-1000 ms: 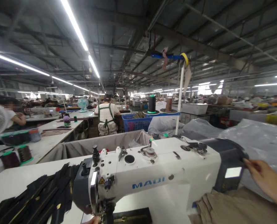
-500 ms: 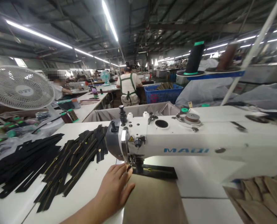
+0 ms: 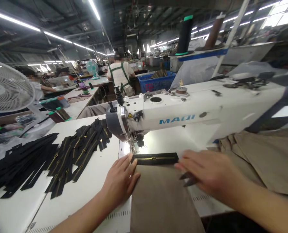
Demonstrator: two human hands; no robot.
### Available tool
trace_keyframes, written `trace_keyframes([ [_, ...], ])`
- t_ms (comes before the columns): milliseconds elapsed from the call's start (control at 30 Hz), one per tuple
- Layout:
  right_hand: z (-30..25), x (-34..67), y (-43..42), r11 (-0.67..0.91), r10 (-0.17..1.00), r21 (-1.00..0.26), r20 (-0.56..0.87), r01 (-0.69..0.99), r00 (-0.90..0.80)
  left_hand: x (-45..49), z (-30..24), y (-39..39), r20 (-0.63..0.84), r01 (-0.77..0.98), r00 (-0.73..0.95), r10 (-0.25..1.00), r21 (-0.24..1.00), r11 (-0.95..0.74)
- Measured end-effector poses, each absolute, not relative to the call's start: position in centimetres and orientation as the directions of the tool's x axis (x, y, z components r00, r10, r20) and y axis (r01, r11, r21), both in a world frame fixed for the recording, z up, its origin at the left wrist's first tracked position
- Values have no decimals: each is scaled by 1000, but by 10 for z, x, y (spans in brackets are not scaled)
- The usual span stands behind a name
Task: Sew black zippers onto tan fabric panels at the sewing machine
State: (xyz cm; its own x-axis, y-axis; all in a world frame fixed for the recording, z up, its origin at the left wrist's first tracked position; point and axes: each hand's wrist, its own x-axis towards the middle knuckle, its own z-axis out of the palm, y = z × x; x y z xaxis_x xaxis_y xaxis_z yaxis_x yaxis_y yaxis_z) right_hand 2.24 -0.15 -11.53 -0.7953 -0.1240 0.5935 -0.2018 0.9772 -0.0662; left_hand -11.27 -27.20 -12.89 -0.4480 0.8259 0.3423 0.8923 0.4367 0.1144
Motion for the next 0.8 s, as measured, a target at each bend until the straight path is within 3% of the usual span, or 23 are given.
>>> trace_keyframes([
  [67,-112,-3,-37,918,-376,57,447,-394,-812,-113,-130,-274,355,890,-456,816,163,427],
  [167,-116,-38,-74,947,-323,53,180,-318,-929,-122,-131,-273,363,876,-479,799,250,412],
  [233,-120,-52,-84,959,-282,37,90,-279,-955,-131,-128,-273,349,872,-482,803,279,402],
  [367,-112,-65,-80,965,-260,-31,46,-262,-964,-147,-116,-272,292,855,-495,818,332,398],
  [533,-91,-89,-65,956,-203,-214,1,-198,-979,-160,-102,-266,206,816,-523,827,400,417],
  [800,-89,-108,-53,906,-145,-409,-50,-112,-988,-169,-109,-248,160,745,-638,753,373,553],
])
